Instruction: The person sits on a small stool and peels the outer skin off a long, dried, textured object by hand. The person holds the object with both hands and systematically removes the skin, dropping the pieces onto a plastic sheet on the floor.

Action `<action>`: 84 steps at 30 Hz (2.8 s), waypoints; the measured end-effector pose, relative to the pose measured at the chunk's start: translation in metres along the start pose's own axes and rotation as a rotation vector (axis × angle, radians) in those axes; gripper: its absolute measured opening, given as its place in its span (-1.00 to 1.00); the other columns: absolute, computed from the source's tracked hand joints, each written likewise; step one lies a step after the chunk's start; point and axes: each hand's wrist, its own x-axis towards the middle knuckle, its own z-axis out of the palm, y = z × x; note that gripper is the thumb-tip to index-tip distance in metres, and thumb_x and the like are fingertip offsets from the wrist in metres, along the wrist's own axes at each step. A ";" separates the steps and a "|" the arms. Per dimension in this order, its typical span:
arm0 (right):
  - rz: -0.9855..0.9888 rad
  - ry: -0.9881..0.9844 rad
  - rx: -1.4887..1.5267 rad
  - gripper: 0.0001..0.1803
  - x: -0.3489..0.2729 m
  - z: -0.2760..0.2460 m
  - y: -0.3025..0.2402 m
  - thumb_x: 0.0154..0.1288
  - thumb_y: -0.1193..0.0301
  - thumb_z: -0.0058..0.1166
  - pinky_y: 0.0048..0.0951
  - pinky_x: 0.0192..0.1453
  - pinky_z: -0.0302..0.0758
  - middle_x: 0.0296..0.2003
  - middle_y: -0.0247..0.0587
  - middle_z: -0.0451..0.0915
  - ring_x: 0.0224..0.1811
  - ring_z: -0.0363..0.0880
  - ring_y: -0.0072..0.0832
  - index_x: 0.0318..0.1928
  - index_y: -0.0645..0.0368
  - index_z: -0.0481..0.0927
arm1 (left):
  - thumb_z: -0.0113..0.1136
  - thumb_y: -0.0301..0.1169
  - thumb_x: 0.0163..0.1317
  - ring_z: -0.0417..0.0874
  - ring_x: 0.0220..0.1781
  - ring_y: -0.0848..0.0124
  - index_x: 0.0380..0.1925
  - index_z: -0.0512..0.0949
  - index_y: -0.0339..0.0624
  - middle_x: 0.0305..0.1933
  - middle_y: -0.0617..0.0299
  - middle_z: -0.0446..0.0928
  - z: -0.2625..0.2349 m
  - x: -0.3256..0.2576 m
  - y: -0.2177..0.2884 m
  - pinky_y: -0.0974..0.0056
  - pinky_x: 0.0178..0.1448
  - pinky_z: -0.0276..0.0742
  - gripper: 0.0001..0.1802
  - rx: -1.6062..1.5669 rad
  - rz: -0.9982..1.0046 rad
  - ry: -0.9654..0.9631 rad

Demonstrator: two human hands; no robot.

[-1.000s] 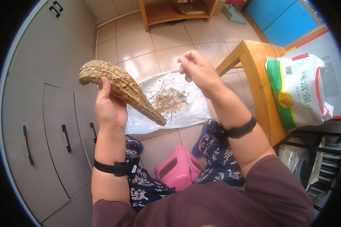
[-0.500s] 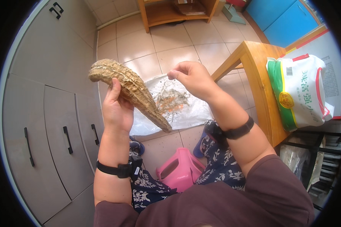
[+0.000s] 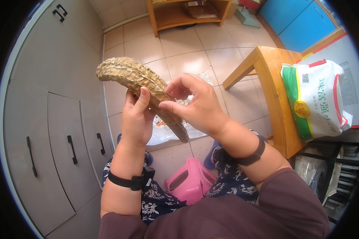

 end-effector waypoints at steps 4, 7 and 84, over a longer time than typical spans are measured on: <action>-0.012 0.044 -0.065 -0.73 0.000 -0.002 0.003 0.05 0.47 0.55 -0.47 -0.15 0.57 -0.34 -0.28 0.68 -0.29 0.64 -0.49 -0.25 0.19 0.71 | 0.20 -0.17 0.55 0.61 0.27 0.29 0.39 0.33 -0.07 0.26 0.21 0.54 0.004 0.000 -0.002 0.15 0.31 0.57 -0.47 0.045 0.021 0.019; -0.149 0.101 -0.057 -0.74 -0.002 0.000 0.004 0.06 0.50 0.53 -0.45 -0.19 0.59 -0.37 -0.23 0.68 -0.31 0.68 -0.43 -0.22 0.18 0.74 | 0.23 -0.19 0.53 0.61 0.27 0.30 0.40 0.32 -0.07 0.26 0.21 0.54 0.004 0.000 -0.003 0.15 0.32 0.57 -0.44 0.063 0.033 0.032; 0.071 0.044 -0.084 -0.73 0.015 -0.017 0.019 0.21 0.33 0.42 -0.31 -0.08 0.66 -0.28 -0.05 0.73 -0.24 0.74 -0.29 -0.16 0.24 0.74 | 0.41 -0.50 0.16 0.58 0.22 0.34 0.27 0.32 -0.32 0.18 0.12 0.53 0.006 -0.006 -0.017 0.22 0.33 0.47 -0.31 0.440 0.063 -0.052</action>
